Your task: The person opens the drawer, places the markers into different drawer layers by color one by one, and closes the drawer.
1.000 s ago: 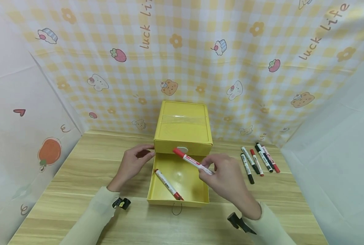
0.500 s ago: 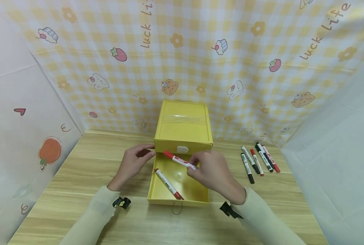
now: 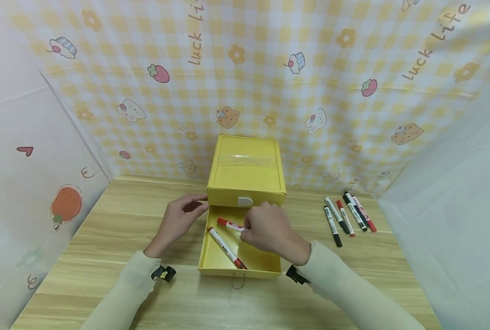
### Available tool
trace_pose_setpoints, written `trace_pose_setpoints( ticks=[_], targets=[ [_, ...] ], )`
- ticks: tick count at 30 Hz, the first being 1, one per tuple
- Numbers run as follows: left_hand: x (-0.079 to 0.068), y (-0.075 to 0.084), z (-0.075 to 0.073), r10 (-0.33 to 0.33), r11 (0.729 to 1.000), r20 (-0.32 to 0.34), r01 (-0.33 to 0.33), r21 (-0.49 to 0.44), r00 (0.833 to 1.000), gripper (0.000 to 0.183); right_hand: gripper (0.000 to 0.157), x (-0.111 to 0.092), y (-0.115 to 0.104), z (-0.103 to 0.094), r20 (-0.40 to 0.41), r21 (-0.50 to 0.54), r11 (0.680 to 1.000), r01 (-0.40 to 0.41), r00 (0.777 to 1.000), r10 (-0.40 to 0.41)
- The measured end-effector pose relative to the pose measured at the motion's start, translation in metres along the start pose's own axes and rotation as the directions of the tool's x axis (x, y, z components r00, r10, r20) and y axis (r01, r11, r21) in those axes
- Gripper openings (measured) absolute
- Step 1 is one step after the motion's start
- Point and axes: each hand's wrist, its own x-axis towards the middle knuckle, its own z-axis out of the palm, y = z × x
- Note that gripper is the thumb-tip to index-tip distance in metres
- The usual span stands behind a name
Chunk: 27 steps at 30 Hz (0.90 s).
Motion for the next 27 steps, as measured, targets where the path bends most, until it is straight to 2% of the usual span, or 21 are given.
trace_pose_setpoints(
  ticks=[11,21,27],
  targets=[
    [-0.001,-0.001,0.0,-0.002,1.0,0.0,0.002,-0.014,1.0,0.026,0.046,0.011,-0.007,0.01,0.122,0.002,1.0,-0.005,0.993,0.005],
    [-0.001,-0.002,0.0,-0.004,1.0,0.004,0.004,-0.028,1.0,0.026,0.041,0.017,-0.01,0.015,0.236,0.01,0.998,-0.057,0.97,0.053],
    [-0.001,-0.001,0.0,-0.013,0.999,0.004,0.013,-0.029,1.0,0.026,0.044,0.02,-0.011,0.017,0.285,-0.017,0.996,-0.083,0.955,0.084]
  ],
)
